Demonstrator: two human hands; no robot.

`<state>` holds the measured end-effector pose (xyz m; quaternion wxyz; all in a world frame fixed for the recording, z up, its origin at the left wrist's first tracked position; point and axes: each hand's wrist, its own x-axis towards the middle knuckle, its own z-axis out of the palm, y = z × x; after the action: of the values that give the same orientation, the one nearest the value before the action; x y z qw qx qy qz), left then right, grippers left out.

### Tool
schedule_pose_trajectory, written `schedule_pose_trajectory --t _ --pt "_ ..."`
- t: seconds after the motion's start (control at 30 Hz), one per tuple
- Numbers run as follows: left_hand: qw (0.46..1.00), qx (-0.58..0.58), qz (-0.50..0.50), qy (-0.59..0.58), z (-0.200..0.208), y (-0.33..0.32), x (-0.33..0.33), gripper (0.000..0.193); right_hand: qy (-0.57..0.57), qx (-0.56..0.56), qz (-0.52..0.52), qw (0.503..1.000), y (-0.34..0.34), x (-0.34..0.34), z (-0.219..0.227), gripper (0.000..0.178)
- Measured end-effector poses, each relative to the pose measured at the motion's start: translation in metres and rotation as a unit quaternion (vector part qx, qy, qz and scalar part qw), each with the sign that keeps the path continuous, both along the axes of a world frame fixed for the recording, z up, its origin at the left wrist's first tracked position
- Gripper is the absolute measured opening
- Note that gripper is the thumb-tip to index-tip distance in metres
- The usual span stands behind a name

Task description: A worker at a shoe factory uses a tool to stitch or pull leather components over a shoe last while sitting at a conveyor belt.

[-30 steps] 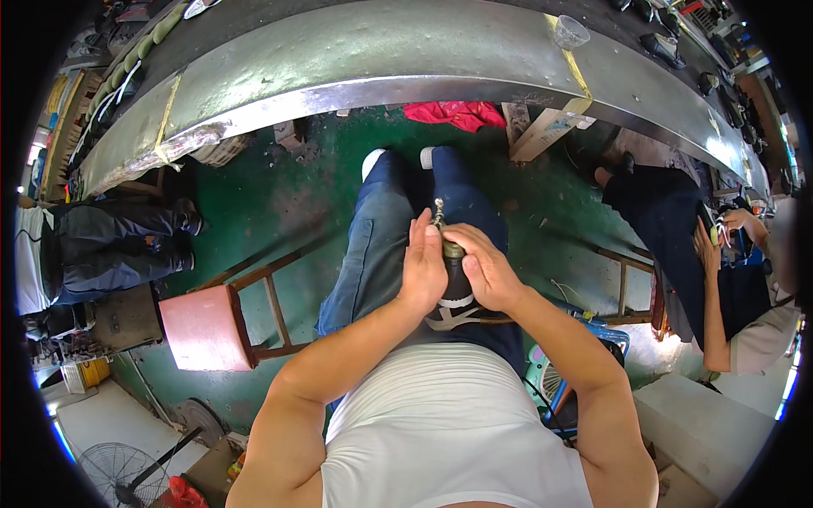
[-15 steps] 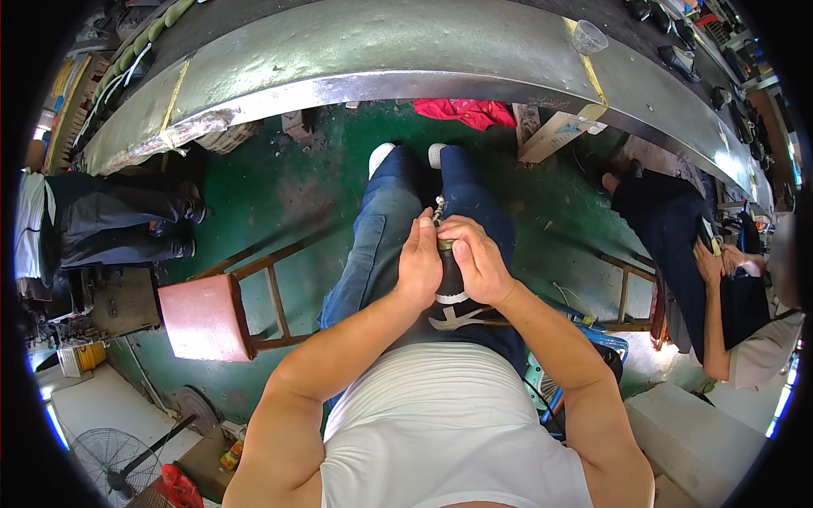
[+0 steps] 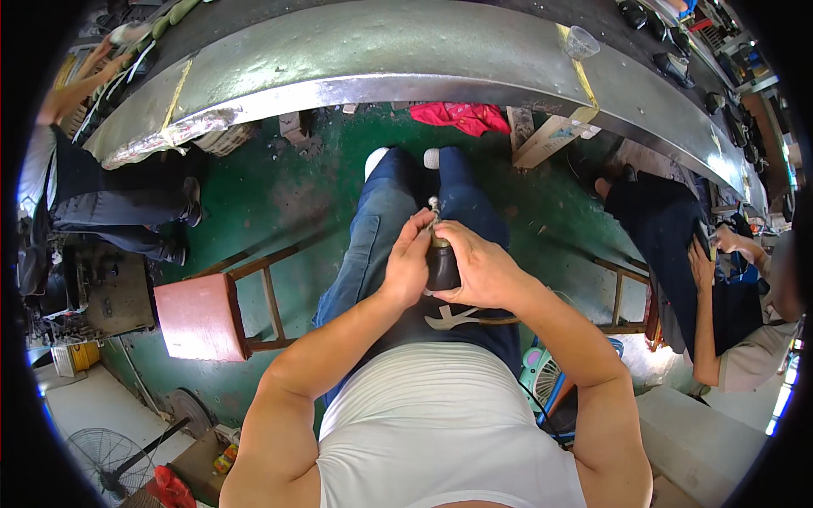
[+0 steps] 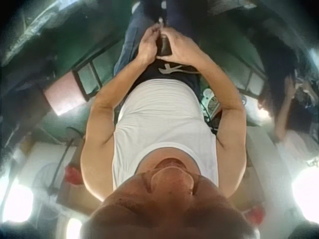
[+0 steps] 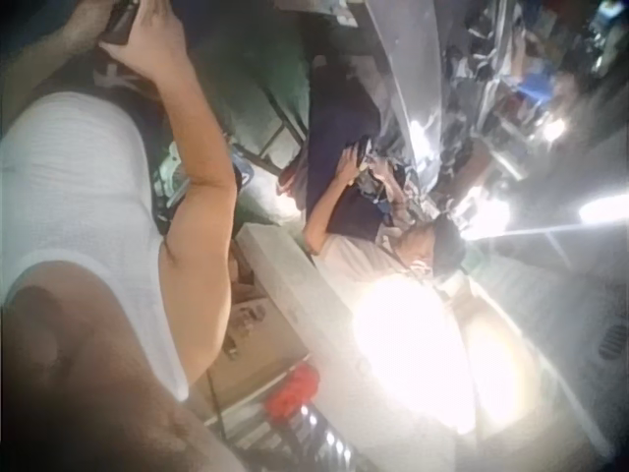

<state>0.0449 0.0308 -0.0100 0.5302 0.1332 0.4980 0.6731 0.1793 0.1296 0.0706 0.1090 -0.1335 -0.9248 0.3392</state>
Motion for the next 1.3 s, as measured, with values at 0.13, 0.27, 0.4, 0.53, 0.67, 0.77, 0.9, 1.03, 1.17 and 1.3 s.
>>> schedule_pose_trajectory --t 0.13,0.27,0.4,0.53,0.67,0.77,0.9,1.03,1.17,1.3 --pt "0.968 0.050 -0.145 0.198 0.005 -0.014 -0.036 0.054 0.026 0.026 -0.020 0.999 -0.008 -0.005 0.002 0.077" --pt "0.801 0.104 -0.209 0.551 0.032 -0.001 -0.064 0.033 0.017 0.035 -0.031 0.999 -0.012 -0.001 0.002 0.075" --pt "0.690 0.082 -0.283 0.662 0.044 0.012 -0.080 0.028 0.005 0.039 -0.045 0.998 -0.013 0.002 -0.008 0.081" --pt "0.625 0.012 -0.338 0.704 0.025 0.027 -0.088 0.034 0.001 0.047 -0.044 0.998 -0.015 0.001 -0.008 0.081" --pt "0.936 -0.033 -0.246 0.249 -0.023 0.025 -0.101 0.052 -0.018 -0.033 -0.089 0.995 -0.008 0.004 0.012 0.078" --pt "0.941 0.112 -0.293 0.127 0.003 0.004 -0.077 0.075 0.013 -0.142 -0.145 0.979 0.024 0.012 0.030 0.084" --pt "0.861 0.067 -0.189 0.468 0.057 -0.002 -0.037 0.075 0.179 -0.355 -0.160 0.904 0.047 0.023 0.010 0.091" --pt "0.925 0.020 -0.116 0.362 0.035 -0.008 -0.029 0.048 0.010 -0.227 -0.234 0.945 0.023 0.053 0.003 0.085" --pt "0.909 -0.114 -0.164 0.367 0.023 -0.021 -0.028 0.054 -0.229 0.020 0.008 0.973 -0.039 0.106 -0.006 0.067" --pt "0.870 -0.177 -0.224 0.403 0.009 -0.018 -0.029 0.058 -0.305 0.023 0.002 0.952 -0.046 0.114 0.003 0.064"
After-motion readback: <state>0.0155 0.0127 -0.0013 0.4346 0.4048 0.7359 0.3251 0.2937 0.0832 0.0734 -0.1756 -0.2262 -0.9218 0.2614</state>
